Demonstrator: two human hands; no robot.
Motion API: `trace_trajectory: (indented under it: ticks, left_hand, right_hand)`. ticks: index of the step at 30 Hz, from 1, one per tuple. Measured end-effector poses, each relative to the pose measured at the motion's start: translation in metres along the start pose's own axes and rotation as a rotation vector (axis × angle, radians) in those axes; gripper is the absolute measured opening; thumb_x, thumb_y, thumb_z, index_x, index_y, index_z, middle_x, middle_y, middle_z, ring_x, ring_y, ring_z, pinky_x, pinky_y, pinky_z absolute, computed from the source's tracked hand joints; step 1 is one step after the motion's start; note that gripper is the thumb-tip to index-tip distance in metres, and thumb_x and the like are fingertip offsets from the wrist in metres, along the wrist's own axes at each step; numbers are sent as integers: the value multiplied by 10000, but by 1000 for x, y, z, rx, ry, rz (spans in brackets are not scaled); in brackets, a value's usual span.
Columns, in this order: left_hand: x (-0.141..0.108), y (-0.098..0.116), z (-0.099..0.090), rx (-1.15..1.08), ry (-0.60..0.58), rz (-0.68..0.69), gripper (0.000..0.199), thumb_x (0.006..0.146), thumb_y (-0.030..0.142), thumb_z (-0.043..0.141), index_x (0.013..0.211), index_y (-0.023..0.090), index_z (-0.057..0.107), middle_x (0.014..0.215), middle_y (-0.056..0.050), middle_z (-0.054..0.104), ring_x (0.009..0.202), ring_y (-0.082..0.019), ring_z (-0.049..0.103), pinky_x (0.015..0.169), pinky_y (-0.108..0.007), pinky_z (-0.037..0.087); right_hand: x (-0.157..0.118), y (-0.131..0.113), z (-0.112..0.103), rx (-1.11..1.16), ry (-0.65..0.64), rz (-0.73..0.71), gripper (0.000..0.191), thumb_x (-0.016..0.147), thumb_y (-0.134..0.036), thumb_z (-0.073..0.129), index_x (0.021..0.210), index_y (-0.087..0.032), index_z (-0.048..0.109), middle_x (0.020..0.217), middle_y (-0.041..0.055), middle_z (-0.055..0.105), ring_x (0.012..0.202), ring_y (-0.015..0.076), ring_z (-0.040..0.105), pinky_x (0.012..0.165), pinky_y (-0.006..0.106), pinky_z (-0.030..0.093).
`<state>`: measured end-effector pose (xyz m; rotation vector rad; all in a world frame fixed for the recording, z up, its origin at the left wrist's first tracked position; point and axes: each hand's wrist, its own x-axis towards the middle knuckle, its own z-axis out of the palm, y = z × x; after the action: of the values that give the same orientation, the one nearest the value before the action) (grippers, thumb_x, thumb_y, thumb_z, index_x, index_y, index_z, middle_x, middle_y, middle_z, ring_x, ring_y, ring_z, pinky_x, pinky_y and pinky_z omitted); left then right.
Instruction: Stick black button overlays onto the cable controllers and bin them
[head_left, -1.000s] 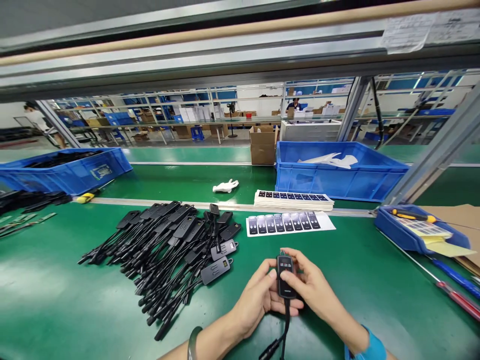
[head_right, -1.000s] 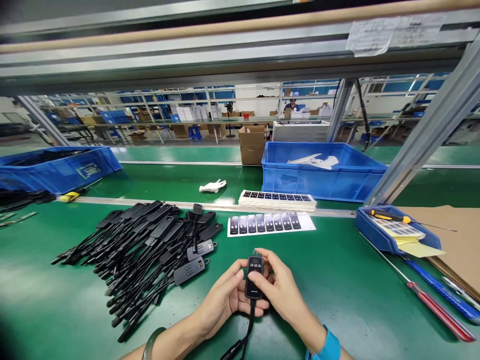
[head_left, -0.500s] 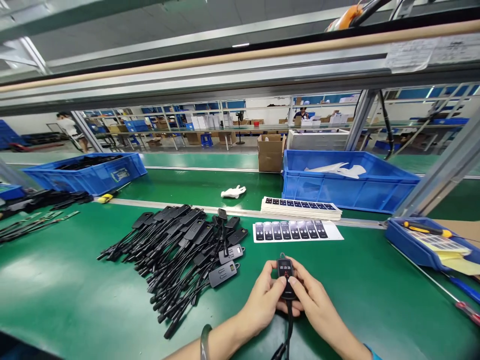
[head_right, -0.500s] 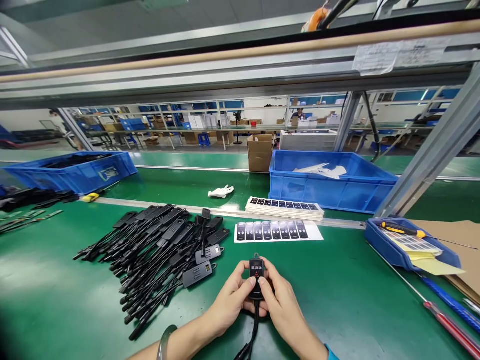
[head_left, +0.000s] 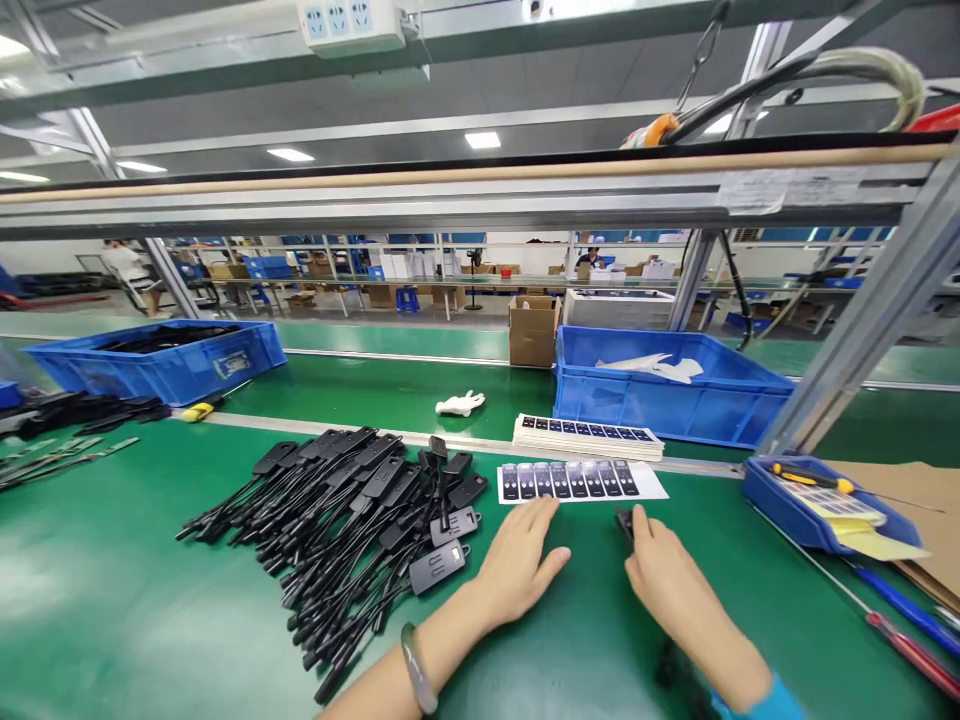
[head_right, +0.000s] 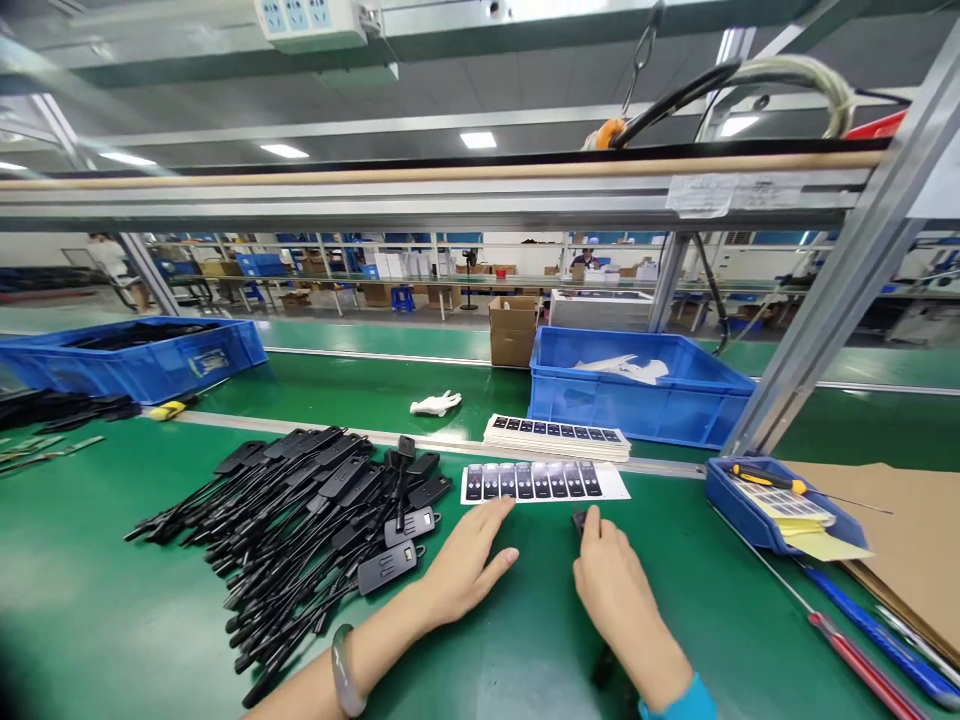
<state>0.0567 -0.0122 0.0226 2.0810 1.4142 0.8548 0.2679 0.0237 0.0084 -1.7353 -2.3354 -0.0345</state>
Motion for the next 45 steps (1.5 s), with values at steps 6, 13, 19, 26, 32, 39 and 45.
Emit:
trace_trajectory:
  ticks: [6,13,19,26,32,39,45]
  left_hand:
    - [7,-18,-4,364,-131,-37,591,901,430,427,1394,124,315,1470,-184,261,1374,-324,175,1116,-509,212]
    - [4,-18,-2,386,-77,-28,561,876,386,496,1343,90,397,1409,-227,338,1341,-364,254,1095,-526,253]
    - [1,-17,4,491,-37,9,596,856,462,513,1311,87,425,1377,-219,379,1307,-366,311,1065,-489,309]
    - [16,-21,-48,804,269,-210,340,874,181,451,1210,140,482,1154,-152,523,1061,-285,493,852,-422,429]
    - [9,-45,-97,875,304,-441,139,793,182,594,901,102,627,936,-137,595,931,-286,538,777,-384,437]
    - [11,-58,-94,881,292,-466,317,868,398,513,978,130,642,955,-133,604,913,-264,554,745,-343,424]
    - [14,-58,-91,854,317,-471,264,839,389,549,882,174,695,804,-112,636,844,-264,563,717,-344,393]
  right_hand:
    - [43,36,-19,-70,-23,149,546,732,70,414,1266,0,499,986,266,582,860,368,610,680,435,473]
    - [108,53,-8,283,82,157,168,769,-141,529,721,-163,689,715,59,675,716,204,622,663,271,431]
    - [100,70,-8,668,352,366,204,643,-377,590,647,-183,651,661,60,650,671,251,585,591,337,425]
    - [57,43,-22,1189,537,415,434,644,-582,616,857,-205,599,848,38,584,757,194,555,583,287,477]
    - [14,-3,-5,1231,327,305,438,693,-601,626,908,-220,597,823,7,575,633,135,495,560,251,423]
    - [2,-13,1,1175,247,209,428,751,-606,560,921,-214,580,787,11,557,609,139,489,565,253,439]
    - [0,-21,-3,1172,267,167,401,756,-577,561,896,-202,581,745,14,553,574,139,475,522,249,440]
